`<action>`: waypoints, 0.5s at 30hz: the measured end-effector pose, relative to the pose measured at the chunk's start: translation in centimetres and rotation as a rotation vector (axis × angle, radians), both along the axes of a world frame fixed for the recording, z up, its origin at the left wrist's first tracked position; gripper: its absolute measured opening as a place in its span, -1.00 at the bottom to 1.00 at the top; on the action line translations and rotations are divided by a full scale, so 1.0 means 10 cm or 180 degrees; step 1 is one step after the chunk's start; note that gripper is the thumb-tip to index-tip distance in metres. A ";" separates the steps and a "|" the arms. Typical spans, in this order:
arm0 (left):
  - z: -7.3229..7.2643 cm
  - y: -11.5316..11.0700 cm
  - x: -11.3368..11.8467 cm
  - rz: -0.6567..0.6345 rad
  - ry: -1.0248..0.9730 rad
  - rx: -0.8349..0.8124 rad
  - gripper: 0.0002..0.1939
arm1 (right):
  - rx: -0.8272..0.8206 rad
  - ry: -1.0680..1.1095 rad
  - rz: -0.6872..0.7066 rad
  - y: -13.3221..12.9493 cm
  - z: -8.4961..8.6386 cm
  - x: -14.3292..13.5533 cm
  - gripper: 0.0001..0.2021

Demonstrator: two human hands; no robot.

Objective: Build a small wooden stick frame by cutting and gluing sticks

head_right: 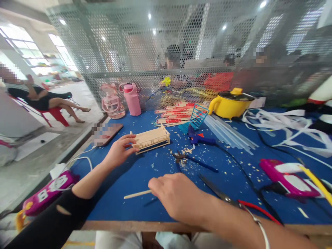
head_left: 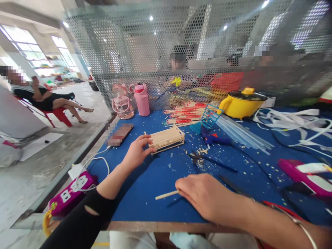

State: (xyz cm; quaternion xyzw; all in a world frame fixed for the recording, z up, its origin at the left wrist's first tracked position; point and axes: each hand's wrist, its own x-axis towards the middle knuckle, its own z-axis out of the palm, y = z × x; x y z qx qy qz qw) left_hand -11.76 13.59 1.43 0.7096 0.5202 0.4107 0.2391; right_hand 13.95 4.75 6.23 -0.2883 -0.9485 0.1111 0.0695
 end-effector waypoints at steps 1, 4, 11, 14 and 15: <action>-0.02 0.00 0.01 0.0008 0.0086 0.0046 -0.78 | 0.0142 -0.0003 0.0072 0.06 0.00 0.01 -0.85; -0.05 -0.01 0.04 0.0042 0.0288 0.0192 -0.79 | 0.0592 0.0200 0.0218 0.29 0.04 -0.01 -0.81; -0.04 0.02 0.03 0.0023 0.0596 0.0370 -0.75 | 0.1239 0.0953 -0.0354 0.92 0.55 0.02 -0.81; -0.04 0.01 0.00 -0.0031 0.0703 0.0384 -0.71 | 0.1438 0.1207 -0.0885 1.08 0.91 0.13 -0.78; -0.04 0.00 -0.01 -0.0048 0.0733 0.0382 -0.70 | 0.1504 0.1246 -0.1047 1.10 1.03 0.19 -0.76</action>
